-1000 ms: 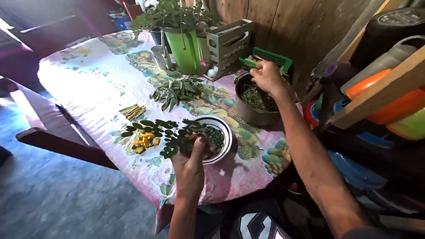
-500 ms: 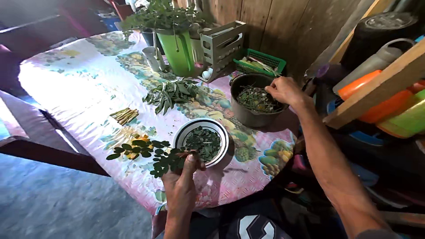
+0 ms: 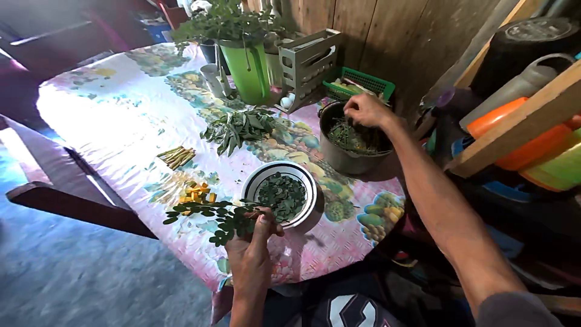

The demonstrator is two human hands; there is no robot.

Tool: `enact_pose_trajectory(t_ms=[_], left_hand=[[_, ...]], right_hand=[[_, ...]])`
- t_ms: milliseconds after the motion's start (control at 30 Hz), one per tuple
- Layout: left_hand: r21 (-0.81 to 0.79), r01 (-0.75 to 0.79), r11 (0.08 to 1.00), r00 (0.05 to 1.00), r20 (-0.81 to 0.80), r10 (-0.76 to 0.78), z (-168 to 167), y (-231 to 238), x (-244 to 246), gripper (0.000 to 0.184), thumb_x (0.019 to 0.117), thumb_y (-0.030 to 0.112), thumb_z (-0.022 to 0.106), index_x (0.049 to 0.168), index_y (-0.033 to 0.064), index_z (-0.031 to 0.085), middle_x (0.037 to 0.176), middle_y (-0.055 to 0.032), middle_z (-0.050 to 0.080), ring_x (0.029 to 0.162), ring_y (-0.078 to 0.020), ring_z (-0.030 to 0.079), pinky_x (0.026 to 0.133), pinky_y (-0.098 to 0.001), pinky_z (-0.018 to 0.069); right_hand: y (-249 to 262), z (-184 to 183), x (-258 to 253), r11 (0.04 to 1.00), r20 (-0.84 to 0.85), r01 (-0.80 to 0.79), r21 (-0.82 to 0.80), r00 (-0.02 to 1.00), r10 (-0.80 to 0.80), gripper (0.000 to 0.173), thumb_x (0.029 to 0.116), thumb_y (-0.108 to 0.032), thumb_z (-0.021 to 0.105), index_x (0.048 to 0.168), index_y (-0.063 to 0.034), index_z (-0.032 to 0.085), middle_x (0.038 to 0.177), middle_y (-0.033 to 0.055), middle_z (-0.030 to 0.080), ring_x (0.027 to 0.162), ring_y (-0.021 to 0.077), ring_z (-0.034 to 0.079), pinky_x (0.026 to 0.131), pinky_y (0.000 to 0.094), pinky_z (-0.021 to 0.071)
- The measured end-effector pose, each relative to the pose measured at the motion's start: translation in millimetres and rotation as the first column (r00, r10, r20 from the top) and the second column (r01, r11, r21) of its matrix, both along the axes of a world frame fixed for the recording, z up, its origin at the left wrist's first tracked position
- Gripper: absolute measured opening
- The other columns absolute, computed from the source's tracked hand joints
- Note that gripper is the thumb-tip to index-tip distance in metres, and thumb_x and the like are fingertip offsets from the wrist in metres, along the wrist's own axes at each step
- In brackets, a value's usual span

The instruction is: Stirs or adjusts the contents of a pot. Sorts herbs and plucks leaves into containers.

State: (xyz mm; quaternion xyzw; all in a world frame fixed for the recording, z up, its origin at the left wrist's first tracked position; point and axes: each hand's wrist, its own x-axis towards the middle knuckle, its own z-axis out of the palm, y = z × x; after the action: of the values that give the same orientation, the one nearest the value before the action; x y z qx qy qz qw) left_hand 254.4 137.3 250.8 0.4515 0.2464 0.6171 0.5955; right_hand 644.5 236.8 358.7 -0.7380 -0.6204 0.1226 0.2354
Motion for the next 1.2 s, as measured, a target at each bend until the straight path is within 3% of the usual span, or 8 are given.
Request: enact_pose_trajectory(t_ms=[100,233,433,700,833,1000,1100,1200], left_hand=[[-0.004,-0.026,1.0,1.0,-0.013,0.026,-7,-1,-7,0.012,0.0988,0.004,0.057,0.11,0.0034,0.059,0.086,-0.0049,0.069,0.065,-0.0144,0.067,0.062,-0.0296,0.062],[-0.06,-0.071,0.996,0.995,-0.071,0.067,-13,1,-14,0.011,0.1007,0.004,0.053,0.111,0.0023,0.058,0.082,-0.0036,0.068,0.063,-0.0134,0.067,0.061,-0.0284,0.0611],[-0.069,-0.03,0.997,0.998,-0.062,0.025,-9,-2,-5,0.012,0.0996,0.004,0.055,0.111,0.0015,0.057,0.083,-0.0035,0.068,0.063,-0.0136,0.067,0.06,-0.0286,0.0614],[-0.049,-0.059,0.997,0.997,-0.056,0.056,-10,-2,-12,0.011,0.0993,0.006,0.057,0.11,0.0032,0.06,0.085,-0.0037,0.069,0.064,-0.0135,0.067,0.061,-0.0288,0.0614],[-0.058,-0.033,0.998,0.998,-0.047,0.03,-10,-3,-10,0.009,0.0994,0.003,0.056,0.109,0.0027,0.057,0.081,-0.0044,0.068,0.063,-0.0144,0.067,0.061,-0.0294,0.0613],[-0.068,-0.029,0.997,0.998,-0.052,0.026,-12,-7,-7,0.01,0.0991,0.004,0.058,0.109,0.0023,0.059,0.082,-0.0044,0.068,0.063,-0.0139,0.067,0.062,-0.0291,0.0613],[-0.085,-0.021,0.996,0.998,-0.06,0.016,-11,-6,-3,0.011,0.0991,0.004,0.057,0.11,0.0005,0.058,0.083,-0.0057,0.068,0.064,-0.0151,0.066,0.062,-0.0296,0.0613],[-0.076,0.058,0.995,0.994,-0.086,-0.065,-7,-8,2,0.013,0.0991,0.003,0.058,0.111,-0.0013,0.058,0.083,-0.0062,0.068,0.064,-0.0151,0.066,0.062,-0.0301,0.0609]], right_hand=[[-1,2,-14,0.997,-0.084,-0.012,0.082,0.996,0.019,0.029,0.1064,-0.015,0.051,0.129,-0.0033,0.063,0.105,0.0136,0.071,0.075,0.0196,0.068,0.072,0.0398,0.0588],[-20,3,1,0.991,0.111,0.009,0.132,0.994,-0.024,0.025,0.1013,-0.016,0.06,0.118,0.0005,0.07,0.11,0.0218,0.071,0.103,0.0367,0.069,0.095,0.059,0.0516],[-22,-9,-22,0.983,0.261,0.111,-0.145,0.963,-0.07,0.039,0.1,-0.036,0.064,0.091,0.0014,0.071,0.09,0.0233,0.068,0.091,0.042,0.067,0.08,0.0648,0.0497],[-12,-10,-36,0.971,0.287,0.198,-0.134,0.946,-0.154,0.033,0.0987,-0.028,0.058,0.08,-0.0009,0.063,0.082,0.0216,0.064,0.082,0.0411,0.065,0.067,0.0625,0.048],[-14,8,-39,0.988,0.287,0.143,-0.057,0.95,-0.121,0.034,0.1017,-0.025,0.053,0.084,0.0012,0.064,0.084,0.0224,0.064,0.084,0.0418,0.065,0.071,0.0633,0.0487],[-4,31,-23,0.955,0.271,0.293,0.037,0.917,-0.292,0.034,0.1008,-0.025,0.052,0.089,0.0047,0.064,0.095,0.0282,0.066,0.095,0.0476,0.065,0.075,0.0676,0.0482],[5,16,-29,0.979,0.244,0.195,-0.066,0.954,-0.174,0.037,0.0995,-0.028,0.056,0.086,0.0049,0.066,0.09,0.0278,0.066,0.09,0.0462,0.066,0.075,0.0681,0.049],[5,3,-47,0.991,0.168,0.068,-0.118,0.985,-0.048,0.046,0.1071,-0.034,0.051,0.092,0.006,0.068,0.092,0.0259,0.066,0.091,0.0421,0.065,0.081,0.0637,0.0482]])
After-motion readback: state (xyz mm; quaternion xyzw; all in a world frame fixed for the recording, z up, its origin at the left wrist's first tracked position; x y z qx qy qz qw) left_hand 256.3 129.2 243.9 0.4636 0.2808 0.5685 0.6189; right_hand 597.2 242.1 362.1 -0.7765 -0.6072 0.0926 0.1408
